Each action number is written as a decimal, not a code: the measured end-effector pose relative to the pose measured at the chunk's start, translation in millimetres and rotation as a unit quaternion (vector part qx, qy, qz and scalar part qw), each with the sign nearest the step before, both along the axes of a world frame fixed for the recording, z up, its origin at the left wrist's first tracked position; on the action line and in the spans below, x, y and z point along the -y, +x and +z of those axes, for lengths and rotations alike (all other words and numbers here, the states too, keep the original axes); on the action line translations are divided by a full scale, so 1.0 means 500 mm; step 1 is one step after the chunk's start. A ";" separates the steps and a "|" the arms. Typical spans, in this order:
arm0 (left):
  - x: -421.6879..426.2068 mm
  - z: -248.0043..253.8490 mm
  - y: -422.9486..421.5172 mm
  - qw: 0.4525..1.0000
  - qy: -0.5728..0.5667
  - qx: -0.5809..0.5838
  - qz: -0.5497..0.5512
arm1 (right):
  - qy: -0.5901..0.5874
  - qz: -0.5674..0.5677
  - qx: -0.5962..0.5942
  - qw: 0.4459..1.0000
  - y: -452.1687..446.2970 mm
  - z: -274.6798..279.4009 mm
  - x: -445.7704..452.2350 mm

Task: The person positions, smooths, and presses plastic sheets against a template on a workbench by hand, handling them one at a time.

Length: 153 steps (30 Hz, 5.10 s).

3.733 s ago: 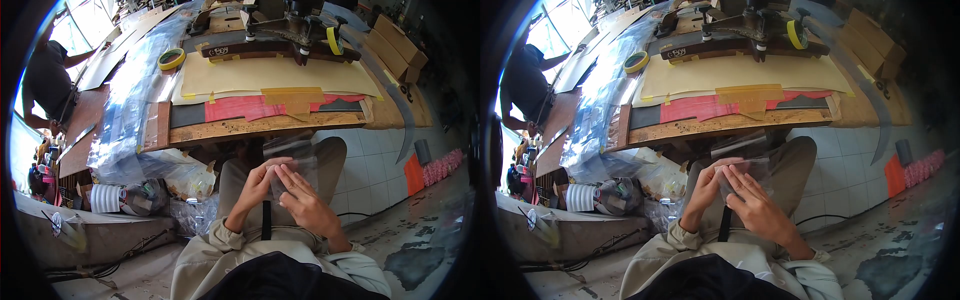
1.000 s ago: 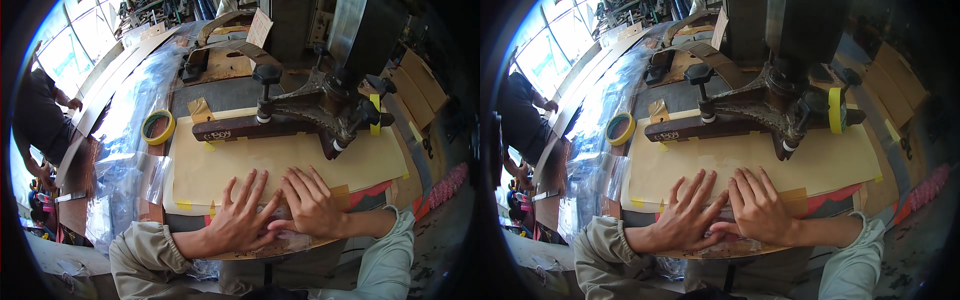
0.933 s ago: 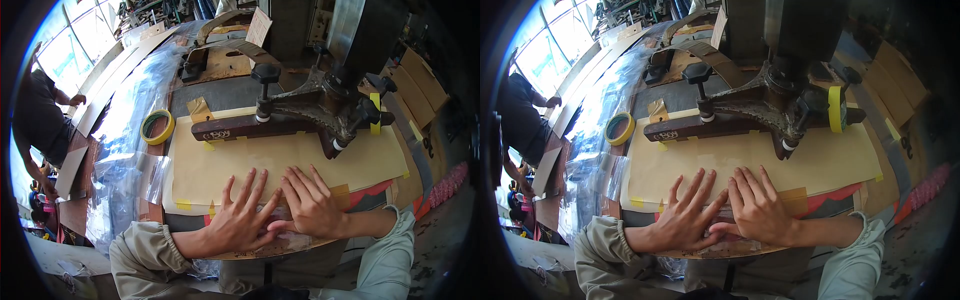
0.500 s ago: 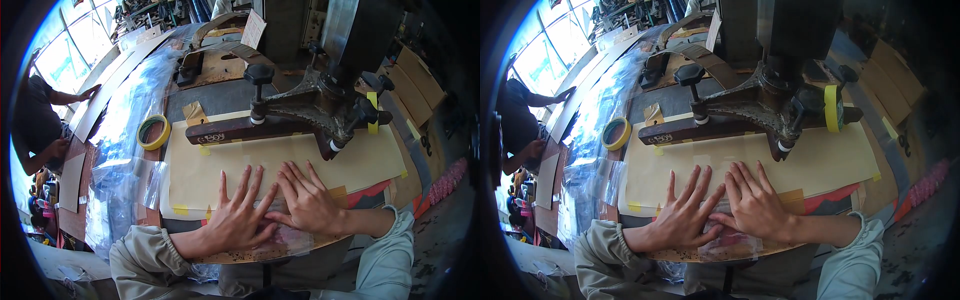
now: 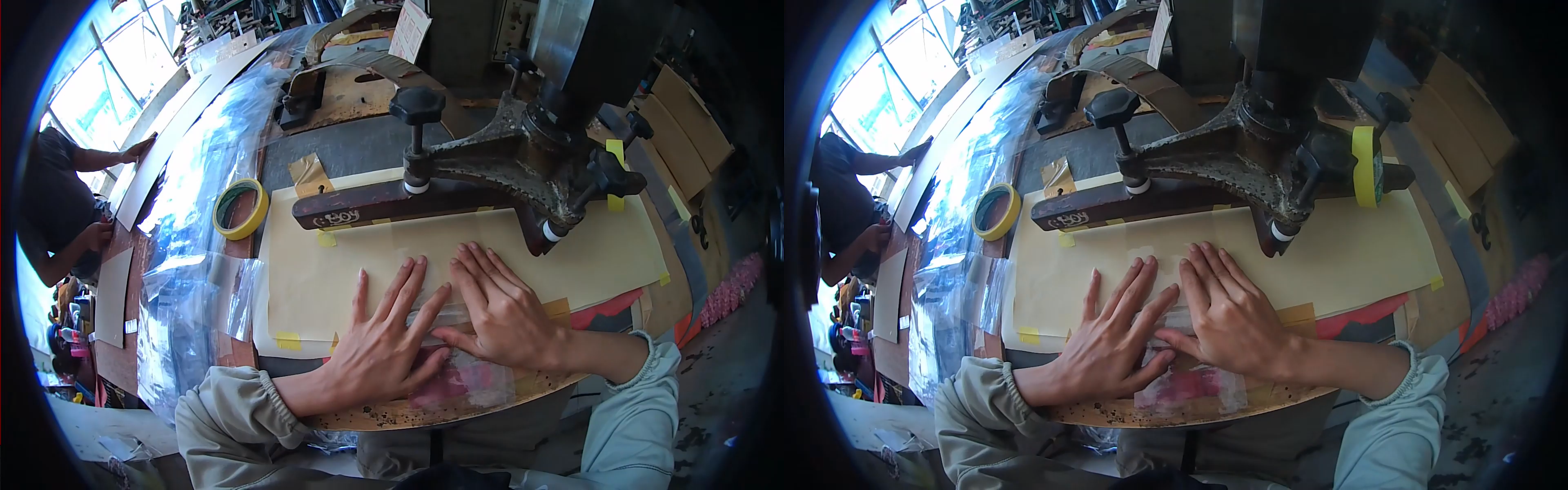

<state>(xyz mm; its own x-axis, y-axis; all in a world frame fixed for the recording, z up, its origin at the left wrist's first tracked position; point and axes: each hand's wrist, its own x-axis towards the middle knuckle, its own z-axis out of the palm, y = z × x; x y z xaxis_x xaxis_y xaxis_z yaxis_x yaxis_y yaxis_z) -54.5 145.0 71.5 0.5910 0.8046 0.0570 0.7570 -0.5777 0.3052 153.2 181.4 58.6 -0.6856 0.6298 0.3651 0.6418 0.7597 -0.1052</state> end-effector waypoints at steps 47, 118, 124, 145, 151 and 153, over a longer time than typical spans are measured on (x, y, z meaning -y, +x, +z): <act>-0.015 0.000 -0.002 0.997 -0.001 0.080 0.002 | -0.010 -0.021 -0.027 0.999 -0.014 0.001 -0.016; 0.059 -0.031 0.011 0.975 -0.003 0.077 -0.208 | 0.099 0.229 -0.100 0.963 -0.018 0.010 0.038; 0.058 -0.028 0.011 0.975 0.001 0.060 -0.212 | 0.095 0.228 -0.098 0.964 -0.017 0.011 0.038; 0.058 -0.029 0.012 0.975 -0.023 0.058 -0.213 | 0.099 0.215 -0.104 0.966 -0.018 0.011 0.041; 0.059 -0.040 0.015 0.969 0.036 0.124 -0.208 | 0.099 0.216 -0.106 0.965 -0.018 0.011 0.041; 0.059 -0.039 0.015 0.970 0.026 0.120 -0.212 | 0.099 0.216 -0.105 0.966 -0.018 0.012 0.041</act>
<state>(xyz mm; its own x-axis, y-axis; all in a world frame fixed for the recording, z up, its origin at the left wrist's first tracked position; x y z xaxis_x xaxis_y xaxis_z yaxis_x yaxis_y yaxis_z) -47.2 115.5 52.2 0.8321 0.4853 0.2683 0.3596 -0.8405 0.4052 144.1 160.9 64.6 -0.7664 0.2054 0.6086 0.2408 0.9703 -0.0242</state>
